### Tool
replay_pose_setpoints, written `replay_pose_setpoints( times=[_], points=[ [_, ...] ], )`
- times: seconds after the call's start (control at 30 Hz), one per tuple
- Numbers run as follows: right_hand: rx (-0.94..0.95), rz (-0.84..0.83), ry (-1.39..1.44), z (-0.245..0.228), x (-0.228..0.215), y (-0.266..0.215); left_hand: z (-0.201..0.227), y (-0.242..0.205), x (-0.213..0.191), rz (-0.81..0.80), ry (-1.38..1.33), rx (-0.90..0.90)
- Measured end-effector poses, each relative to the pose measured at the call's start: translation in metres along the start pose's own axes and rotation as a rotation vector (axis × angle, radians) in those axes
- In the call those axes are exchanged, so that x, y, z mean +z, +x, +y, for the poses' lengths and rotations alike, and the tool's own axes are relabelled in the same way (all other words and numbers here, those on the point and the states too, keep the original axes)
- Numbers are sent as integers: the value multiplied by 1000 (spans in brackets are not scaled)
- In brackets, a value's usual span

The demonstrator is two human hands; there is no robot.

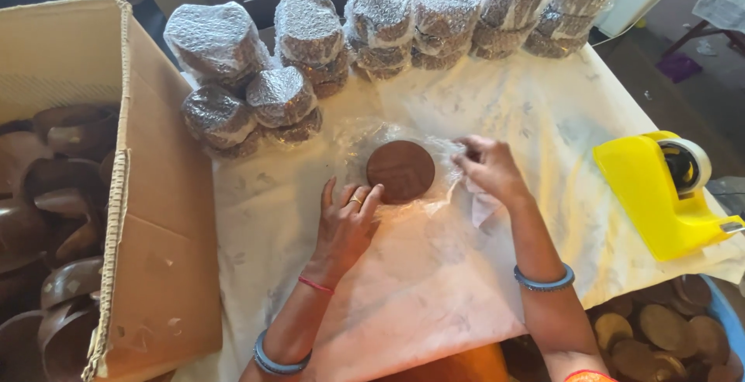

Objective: The person wipes a small clay bowl with a cloth and then wraps it in bubble wrap, securing the package with tape.

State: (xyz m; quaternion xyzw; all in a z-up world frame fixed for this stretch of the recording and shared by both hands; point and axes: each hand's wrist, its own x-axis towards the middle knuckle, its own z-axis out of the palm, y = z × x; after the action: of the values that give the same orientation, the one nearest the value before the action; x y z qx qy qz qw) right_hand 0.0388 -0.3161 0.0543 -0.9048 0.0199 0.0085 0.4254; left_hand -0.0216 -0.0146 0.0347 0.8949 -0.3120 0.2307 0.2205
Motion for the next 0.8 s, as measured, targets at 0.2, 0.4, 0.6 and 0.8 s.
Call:
replay_pose_setpoints(
  times=[0.2,0.4,0.6,0.8],
  points=[
    [204,142,-36,9,-6,6,-8,-10,17,54,55,13],
    [-138,319,-2,18,-7,9,9,2,-5,74,-90,24],
    [206,46,282,17,-5,12,30,28,1,-20,-278,60],
    [102,-66,549,37,3,21,31,42,27,-41,-154,77]
  ],
)
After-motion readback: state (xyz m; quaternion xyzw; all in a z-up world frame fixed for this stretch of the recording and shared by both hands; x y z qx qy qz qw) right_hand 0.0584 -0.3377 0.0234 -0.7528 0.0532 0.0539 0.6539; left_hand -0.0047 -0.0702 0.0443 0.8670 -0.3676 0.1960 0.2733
